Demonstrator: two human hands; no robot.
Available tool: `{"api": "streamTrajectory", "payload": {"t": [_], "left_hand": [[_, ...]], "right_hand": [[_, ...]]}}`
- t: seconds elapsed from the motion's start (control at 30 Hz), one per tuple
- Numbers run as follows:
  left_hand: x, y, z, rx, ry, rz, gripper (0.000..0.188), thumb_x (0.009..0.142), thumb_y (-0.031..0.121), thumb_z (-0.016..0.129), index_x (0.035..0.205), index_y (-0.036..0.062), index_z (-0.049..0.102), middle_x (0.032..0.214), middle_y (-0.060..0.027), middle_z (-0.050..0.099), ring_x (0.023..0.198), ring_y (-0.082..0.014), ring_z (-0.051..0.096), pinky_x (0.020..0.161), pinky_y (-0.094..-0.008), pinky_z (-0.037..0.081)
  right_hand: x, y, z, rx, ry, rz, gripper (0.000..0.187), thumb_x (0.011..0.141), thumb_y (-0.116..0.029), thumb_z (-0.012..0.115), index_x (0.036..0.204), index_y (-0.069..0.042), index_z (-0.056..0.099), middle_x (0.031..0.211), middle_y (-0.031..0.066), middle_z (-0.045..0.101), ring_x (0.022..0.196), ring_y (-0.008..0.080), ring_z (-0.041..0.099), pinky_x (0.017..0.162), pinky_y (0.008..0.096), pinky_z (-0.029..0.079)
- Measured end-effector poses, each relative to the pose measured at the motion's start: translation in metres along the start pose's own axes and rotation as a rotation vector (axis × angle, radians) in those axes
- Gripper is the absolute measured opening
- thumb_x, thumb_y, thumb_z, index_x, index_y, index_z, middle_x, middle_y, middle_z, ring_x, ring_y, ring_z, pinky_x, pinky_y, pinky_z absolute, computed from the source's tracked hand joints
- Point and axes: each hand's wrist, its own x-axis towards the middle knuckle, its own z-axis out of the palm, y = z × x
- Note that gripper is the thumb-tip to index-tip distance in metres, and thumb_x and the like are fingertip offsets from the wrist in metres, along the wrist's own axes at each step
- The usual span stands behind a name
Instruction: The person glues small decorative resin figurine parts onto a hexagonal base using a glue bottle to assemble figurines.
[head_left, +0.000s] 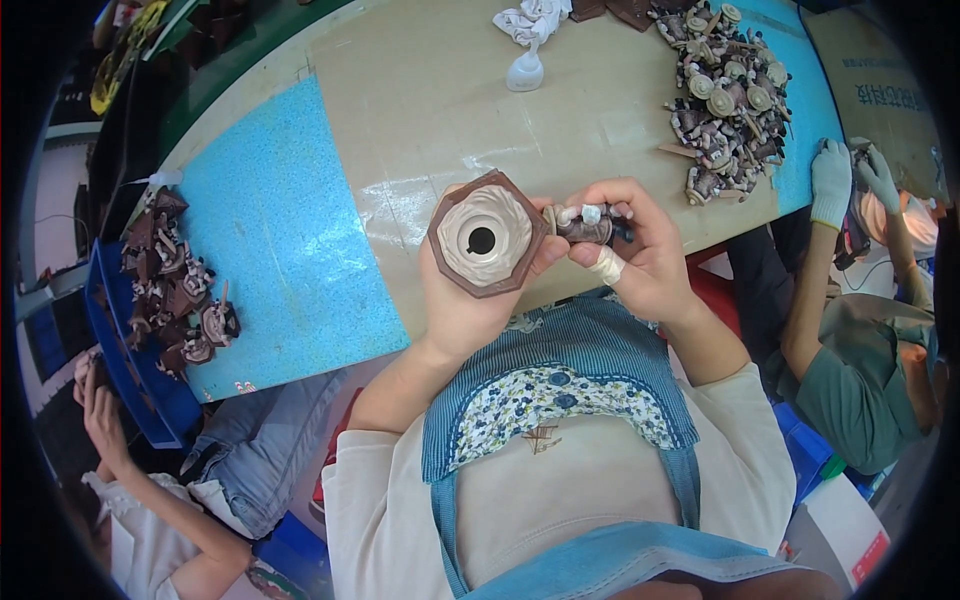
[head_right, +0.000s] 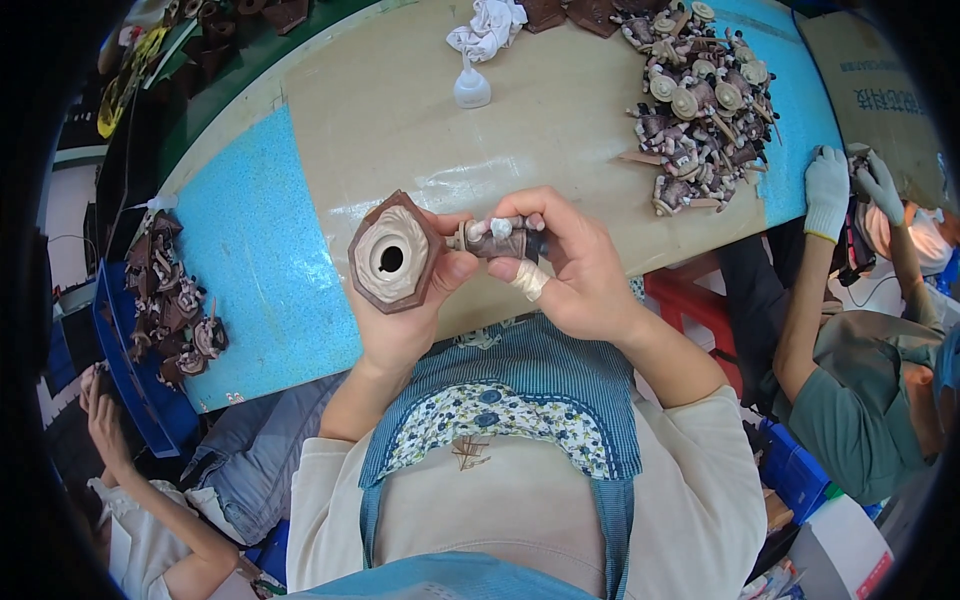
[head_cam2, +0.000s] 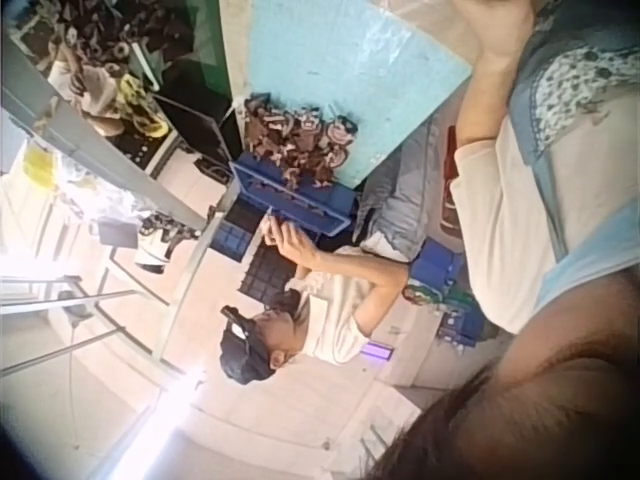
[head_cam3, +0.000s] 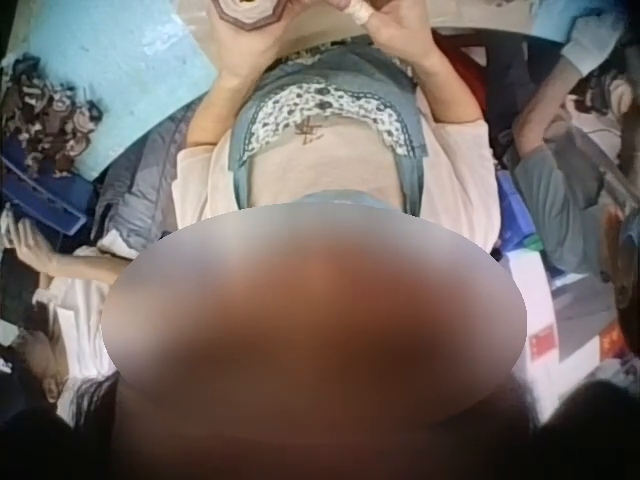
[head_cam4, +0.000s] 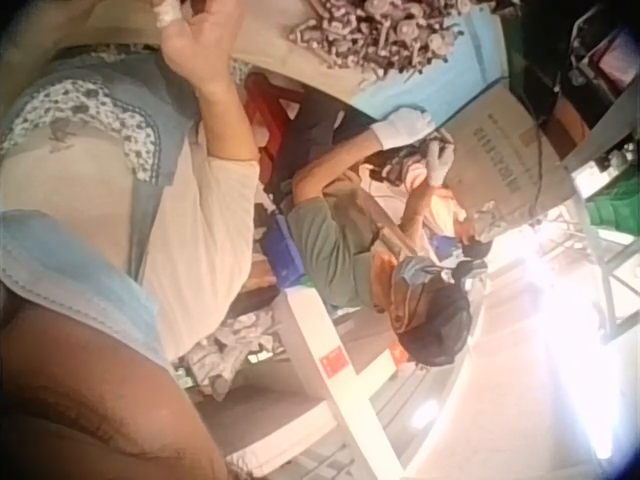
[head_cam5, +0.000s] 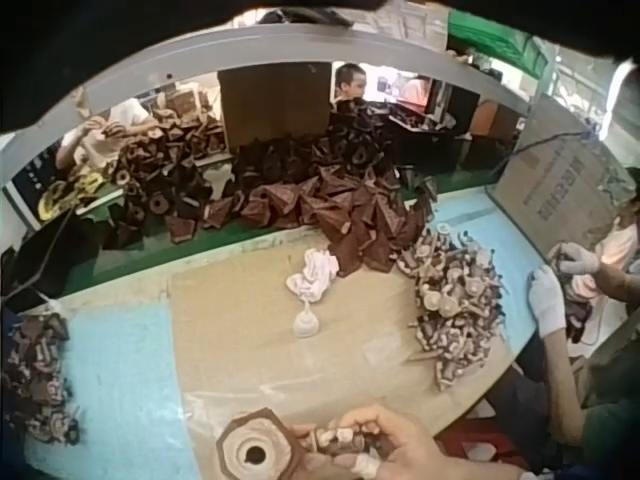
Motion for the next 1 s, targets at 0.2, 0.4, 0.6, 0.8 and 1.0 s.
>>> {"api": "streamTrajectory", "payload": {"t": [0.2,0.4,0.6,0.8,1.0], "left_hand": [[0.008,0.002,-0.015,0.068,-0.172,0.261,0.068,0.065,0.014,0.089,0.118,0.0005,0.049,0.105,-0.0084,0.063,0.097,-0.0144,0.061,0.085,-0.032,0.05],[0.01,0.008,-0.02,0.124,-0.327,0.141,0.069,0.065,0.015,0.086,0.121,0.0013,0.047,0.107,-0.0097,0.062,0.1,-0.0158,0.061,0.087,-0.0316,0.049],[0.007,0.017,-0.009,0.202,-0.351,0.079,0.07,0.064,0.011,0.079,0.124,0.0,0.044,0.108,-0.0111,0.061,0.1,-0.0163,0.061,0.087,-0.0305,0.048],[0.008,0.017,-0.006,0.316,-0.293,0.263,0.059,0.067,0.015,0.076,0.116,0.0008,0.047,0.093,-0.0162,0.065,0.081,-0.0298,0.068,0.069,-0.0361,0.054],[0.006,0.015,-0.006,0.333,-0.322,0.238,0.061,0.066,0.016,0.077,0.116,0.0012,0.045,0.09,-0.0171,0.064,0.081,-0.0341,0.067,0.069,-0.0387,0.053]], "right_hand": [[0.008,-0.023,-0.006,0.003,-0.01,0.012,0.032,0.084,-0.001,0.067,0.112,-0.003,0.052,0.099,0.0029,0.056,0.092,0.0096,0.053,0.084,0.0244,0.043],[0.028,-0.051,-0.013,-0.382,-0.197,-0.202,0.03,0.074,-0.001,0.069,0.1,-0.004,0.053,0.09,0.0046,0.055,0.078,0.0123,0.052,0.071,0.0244,0.043],[0.04,-0.073,0.008,-0.874,-0.362,-0.445,0.031,0.065,0.003,0.069,0.091,-0.003,0.053,0.083,0.0086,0.053,0.069,0.023,0.053,0.061,0.0344,0.042],[0.047,-0.083,0.016,-1.097,-0.466,-0.566,0.03,0.059,-0.002,0.066,0.084,-0.003,0.05,0.078,0.0095,0.049,0.069,0.0271,0.051,0.061,0.0355,0.041],[0.049,-0.078,0.016,-1.01,-0.542,-0.584,0.029,0.059,-0.002,0.065,0.083,-0.002,0.049,0.078,0.0109,0.049,0.069,0.0293,0.052,0.061,0.037,0.043]]}}
